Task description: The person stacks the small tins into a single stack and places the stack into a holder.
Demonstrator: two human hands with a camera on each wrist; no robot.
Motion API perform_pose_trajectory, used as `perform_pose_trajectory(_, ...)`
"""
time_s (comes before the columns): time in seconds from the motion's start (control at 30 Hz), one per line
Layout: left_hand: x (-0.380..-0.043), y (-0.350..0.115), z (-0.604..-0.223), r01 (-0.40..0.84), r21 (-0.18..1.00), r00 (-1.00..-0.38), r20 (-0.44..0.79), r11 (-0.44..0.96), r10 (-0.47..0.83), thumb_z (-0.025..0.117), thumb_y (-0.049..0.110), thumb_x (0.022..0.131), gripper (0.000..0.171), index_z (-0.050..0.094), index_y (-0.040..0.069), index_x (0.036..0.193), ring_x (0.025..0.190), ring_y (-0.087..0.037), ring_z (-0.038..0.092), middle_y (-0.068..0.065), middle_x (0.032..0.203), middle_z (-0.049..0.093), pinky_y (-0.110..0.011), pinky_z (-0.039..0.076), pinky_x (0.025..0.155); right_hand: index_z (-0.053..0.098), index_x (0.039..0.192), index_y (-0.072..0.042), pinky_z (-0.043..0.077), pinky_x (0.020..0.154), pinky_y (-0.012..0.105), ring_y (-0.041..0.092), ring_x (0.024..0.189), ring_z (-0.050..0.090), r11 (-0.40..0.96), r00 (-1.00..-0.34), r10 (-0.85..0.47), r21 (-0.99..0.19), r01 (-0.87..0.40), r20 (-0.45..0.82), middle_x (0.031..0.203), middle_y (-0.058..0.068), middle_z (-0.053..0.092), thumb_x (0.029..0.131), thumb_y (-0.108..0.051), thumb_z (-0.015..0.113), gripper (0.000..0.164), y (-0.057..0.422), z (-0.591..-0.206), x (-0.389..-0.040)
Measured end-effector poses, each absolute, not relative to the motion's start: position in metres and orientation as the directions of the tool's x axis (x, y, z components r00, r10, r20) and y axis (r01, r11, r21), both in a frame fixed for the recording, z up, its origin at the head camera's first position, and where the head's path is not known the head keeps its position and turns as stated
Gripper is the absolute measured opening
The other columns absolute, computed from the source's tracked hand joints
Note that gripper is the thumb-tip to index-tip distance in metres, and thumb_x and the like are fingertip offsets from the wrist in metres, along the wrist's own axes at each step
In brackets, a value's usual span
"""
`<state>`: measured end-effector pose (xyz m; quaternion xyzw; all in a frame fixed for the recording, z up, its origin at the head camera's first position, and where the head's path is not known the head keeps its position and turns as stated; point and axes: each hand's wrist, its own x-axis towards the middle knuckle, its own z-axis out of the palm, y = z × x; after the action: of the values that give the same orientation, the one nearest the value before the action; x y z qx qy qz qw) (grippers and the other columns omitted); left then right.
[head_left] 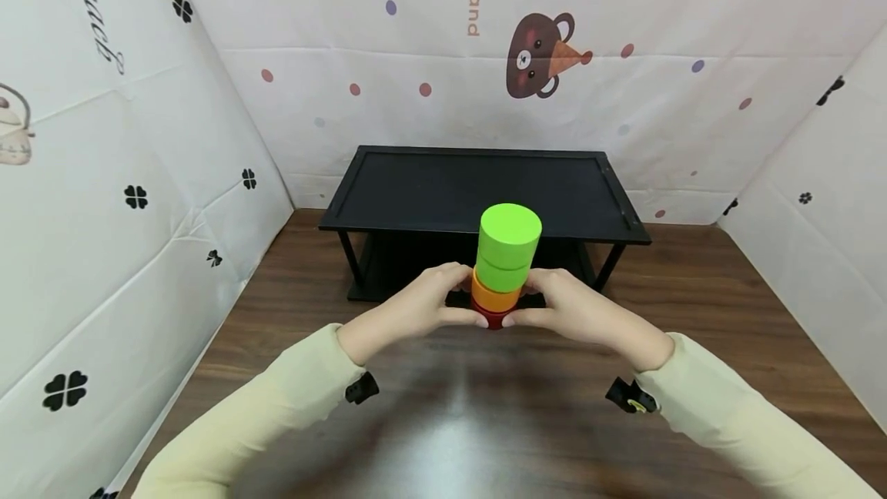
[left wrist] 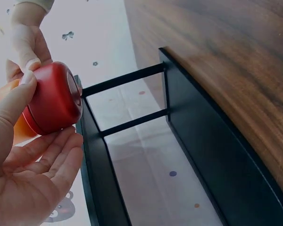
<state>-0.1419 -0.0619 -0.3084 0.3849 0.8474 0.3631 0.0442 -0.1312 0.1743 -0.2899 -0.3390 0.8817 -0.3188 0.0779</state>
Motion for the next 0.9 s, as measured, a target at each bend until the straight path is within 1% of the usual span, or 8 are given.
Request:
perform_pose_trajectory(0.17, -0.15, -0.059, -0.305, 0.598, 0.676, -0.711, 0.199, 0.431, 0.674, 0.077, 0.024, 0.08, 0.047, 0.059, 0.006, 0.119, 0.103, -0.014, 0.061, -0.004, 0.111, 0.062, -0.03, 0.05, 0.092, 0.06, 0.12, -0.008, 0.052, 0.089, 0.04, 0.019, 0.102, 0.064, 0.58, -0.76, -0.645, -0.598, -0.553, 0.078, 0.111, 0.003, 0.068, 0.083, -0.027, 0.074, 0.044, 0.175, -0.282, -0.137)
perform_pose_trajectory(0.3, -0.155, -0.059, -0.301, 0.603, 0.671, -0.711, 0.204, 0.432, 0.673, 0.077, 0.024, 0.08, 0.047, 0.059, 0.006, 0.119, 0.102, -0.013, 0.061, -0.004, 0.111, 0.063, -0.026, 0.05, 0.091, 0.06, 0.119, -0.007, 0.053, 0.088, 0.04, 0.018, 0.101, 0.065, 0.591, -0.762, -0.642, -0.582, -0.558, 0.079, 0.11, 0.004, 0.068, 0.083, -0.026, 0.074, 0.043, 0.175, -0.277, -0.142)
perform_pose_trajectory(0.47, -0.16, -0.061, -0.295, 0.599, 0.67, -0.71, 0.19, 0.439, 0.679, 0.077, 0.025, 0.08, 0.047, 0.059, 0.007, 0.12, 0.102, -0.012, 0.061, -0.003, 0.112, 0.063, -0.026, 0.049, 0.092, 0.06, 0.12, -0.007, 0.052, 0.089, 0.041, 0.019, 0.101, 0.065, 0.59, -0.76, -0.646, -0.582, -0.559, 0.075, 0.11, 0.004, 0.068, 0.083, -0.024, 0.074, 0.042, 0.172, -0.272, -0.146)
perform_pose_trajectory(0.63, -0.165, -0.062, -0.288, 0.611, 0.657, -0.699, 0.185, 0.441, 0.691, 0.076, 0.025, 0.081, 0.048, 0.058, 0.007, 0.122, 0.103, -0.012, 0.061, -0.003, 0.114, 0.063, -0.026, 0.049, 0.092, 0.06, 0.12, -0.006, 0.052, 0.089, 0.042, 0.019, 0.101, 0.065, 0.589, -0.756, -0.65, -0.578, -0.565, 0.077, 0.11, 0.005, 0.068, 0.083, -0.022, 0.074, 0.042, 0.171, -0.268, -0.15)
perform_pose_trajectory(0.9, -0.172, -0.06, -0.278, 0.636, 0.628, -0.683, 0.189, 0.448, 0.705, 0.075, 0.026, 0.081, 0.05, 0.057, 0.006, 0.123, 0.104, -0.014, 0.061, -0.006, 0.114, 0.063, -0.027, 0.049, 0.093, 0.061, 0.118, -0.005, 0.052, 0.089, 0.044, 0.021, 0.101, 0.065, 0.607, -0.77, -0.636, -0.576, -0.547, 0.06, 0.108, 0.006, 0.07, 0.083, -0.022, 0.074, 0.042, 0.174, -0.259, -0.157)
